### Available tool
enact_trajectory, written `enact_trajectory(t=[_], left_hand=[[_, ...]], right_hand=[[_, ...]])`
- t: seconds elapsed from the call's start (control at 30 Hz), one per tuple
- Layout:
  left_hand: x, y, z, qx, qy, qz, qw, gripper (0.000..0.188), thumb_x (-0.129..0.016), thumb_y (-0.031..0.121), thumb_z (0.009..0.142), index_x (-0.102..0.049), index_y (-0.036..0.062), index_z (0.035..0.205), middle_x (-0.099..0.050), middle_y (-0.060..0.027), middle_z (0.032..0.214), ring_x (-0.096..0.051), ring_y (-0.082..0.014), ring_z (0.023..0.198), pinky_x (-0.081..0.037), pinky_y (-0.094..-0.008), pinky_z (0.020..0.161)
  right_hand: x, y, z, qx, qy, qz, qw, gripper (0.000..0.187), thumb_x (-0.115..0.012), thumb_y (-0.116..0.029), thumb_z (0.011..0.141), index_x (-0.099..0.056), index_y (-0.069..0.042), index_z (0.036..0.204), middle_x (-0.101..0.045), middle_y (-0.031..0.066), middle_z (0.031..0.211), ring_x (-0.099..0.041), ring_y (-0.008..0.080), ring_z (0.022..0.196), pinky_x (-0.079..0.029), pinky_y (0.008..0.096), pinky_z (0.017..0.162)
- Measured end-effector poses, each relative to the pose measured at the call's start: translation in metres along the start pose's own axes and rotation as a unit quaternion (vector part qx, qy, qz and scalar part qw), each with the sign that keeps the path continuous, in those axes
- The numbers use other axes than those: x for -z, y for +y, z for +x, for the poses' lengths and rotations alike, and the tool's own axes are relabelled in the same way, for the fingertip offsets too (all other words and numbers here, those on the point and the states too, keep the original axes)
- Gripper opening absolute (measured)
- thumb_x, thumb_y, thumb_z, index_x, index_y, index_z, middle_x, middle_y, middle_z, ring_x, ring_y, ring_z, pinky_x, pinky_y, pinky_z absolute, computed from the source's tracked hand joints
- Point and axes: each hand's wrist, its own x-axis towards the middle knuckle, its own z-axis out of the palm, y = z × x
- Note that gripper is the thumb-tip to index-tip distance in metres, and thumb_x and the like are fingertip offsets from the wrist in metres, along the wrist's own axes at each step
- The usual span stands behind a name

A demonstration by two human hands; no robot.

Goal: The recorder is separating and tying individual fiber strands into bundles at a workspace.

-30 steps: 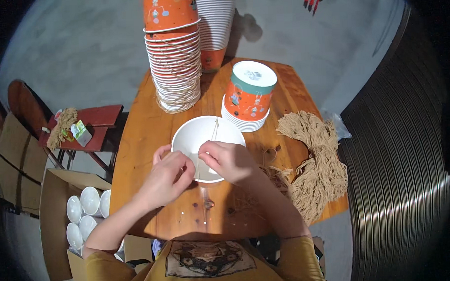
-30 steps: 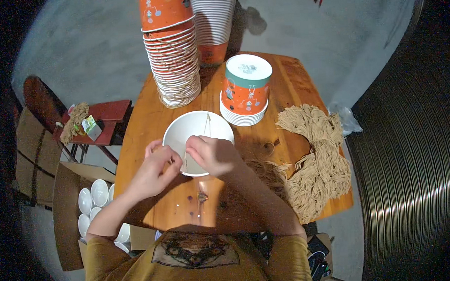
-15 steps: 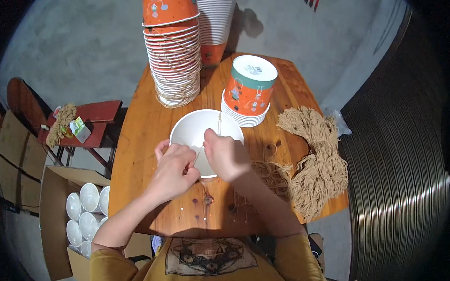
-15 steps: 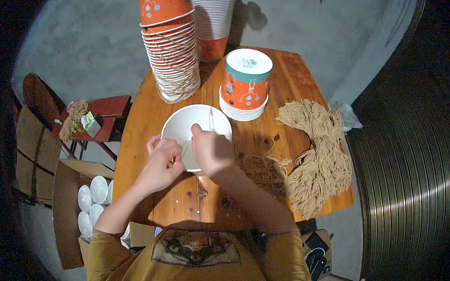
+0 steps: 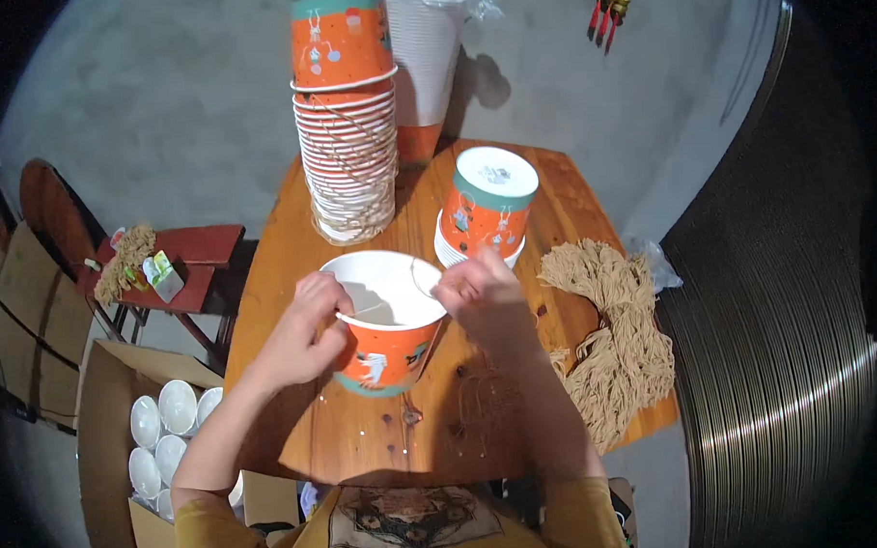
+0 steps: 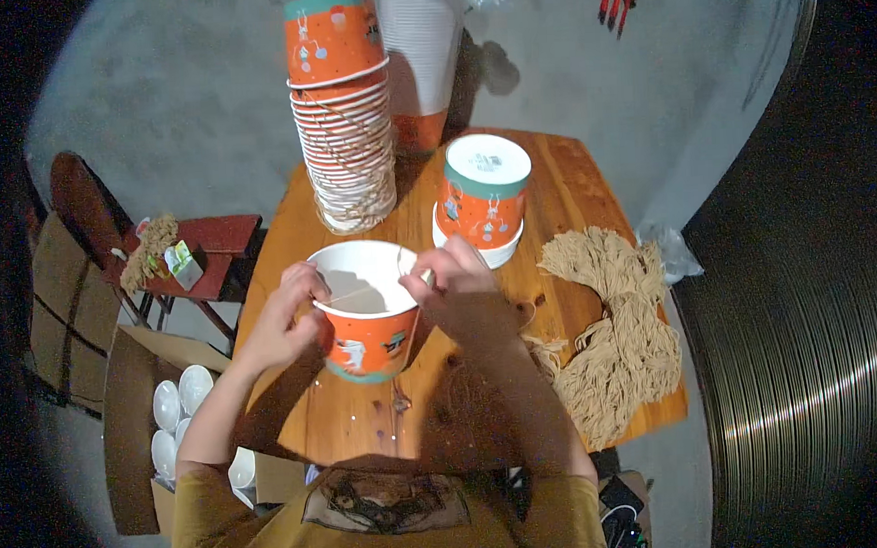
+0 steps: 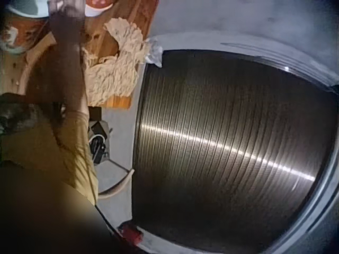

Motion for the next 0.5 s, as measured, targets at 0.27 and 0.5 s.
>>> enact_trajectory(t=[0.27,0.5], left_hand=[[0.048,-0.015,0.034,0.245,0.000,-0.391,0.887,0.015,-0.048,0.003,0.073,-0.054,0.0031,0.087,-0.052,-0.0014,0.082,-0.050,-0.0085,0.077,-0.042,-0.0228,0.071],[0.084,-0.037,0.048,0.287,-0.011,-0.438,0.852,0.022,-0.053,0.007,0.075,-0.056,0.0026,0.096,-0.059,-0.0046,0.088,-0.057,-0.0122,0.082,-0.048,-0.0254,0.075]], right_hand=[[-0.024,0.009,-0.021,-0.204,-0.289,0.403,0.844,0.027,-0.065,-0.024,0.088,-0.060,-0.005,0.105,-0.053,-0.0041,0.076,-0.048,0.0060,0.063,-0.041,0.0219,0.059],[-0.042,0.012,-0.002,-0.241,-0.290,0.608,0.698,0.028,-0.065,-0.030,0.088,-0.050,-0.008,0.097,-0.053,-0.0011,0.073,-0.045,0.0066,0.048,-0.037,0.0212,0.045]])
